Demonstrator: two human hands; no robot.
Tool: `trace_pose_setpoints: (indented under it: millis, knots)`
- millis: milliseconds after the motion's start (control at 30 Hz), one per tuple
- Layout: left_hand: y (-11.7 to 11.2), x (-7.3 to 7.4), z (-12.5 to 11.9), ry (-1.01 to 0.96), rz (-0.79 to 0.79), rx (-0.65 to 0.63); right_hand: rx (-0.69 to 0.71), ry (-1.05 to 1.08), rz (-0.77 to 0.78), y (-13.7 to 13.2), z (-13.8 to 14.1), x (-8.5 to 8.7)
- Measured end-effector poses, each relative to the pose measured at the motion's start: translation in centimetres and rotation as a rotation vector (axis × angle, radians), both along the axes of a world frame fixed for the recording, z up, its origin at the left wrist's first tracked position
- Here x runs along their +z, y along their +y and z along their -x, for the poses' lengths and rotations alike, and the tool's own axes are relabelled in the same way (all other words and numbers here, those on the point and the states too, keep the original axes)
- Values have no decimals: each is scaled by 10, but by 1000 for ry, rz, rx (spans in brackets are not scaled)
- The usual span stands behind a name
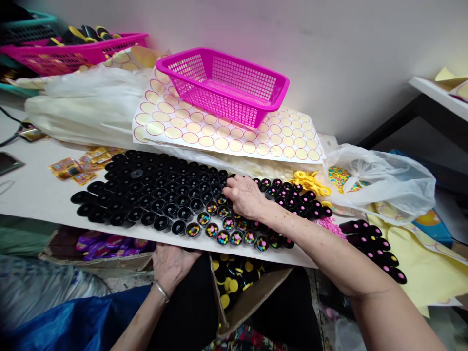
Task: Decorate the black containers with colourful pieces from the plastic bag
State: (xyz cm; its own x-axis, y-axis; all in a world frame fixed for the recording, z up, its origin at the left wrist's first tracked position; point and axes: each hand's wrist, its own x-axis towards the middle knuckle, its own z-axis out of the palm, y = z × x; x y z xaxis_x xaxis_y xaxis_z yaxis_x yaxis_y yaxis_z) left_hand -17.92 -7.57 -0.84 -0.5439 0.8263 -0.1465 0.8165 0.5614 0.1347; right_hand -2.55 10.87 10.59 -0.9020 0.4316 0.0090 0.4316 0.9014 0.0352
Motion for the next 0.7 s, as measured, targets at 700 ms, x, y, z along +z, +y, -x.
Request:
trace_pose_setpoints:
  millis: [700]
  knots:
    - [4, 3, 1, -29, 17, 33, -749, 1119, 703, 36, -110, 17]
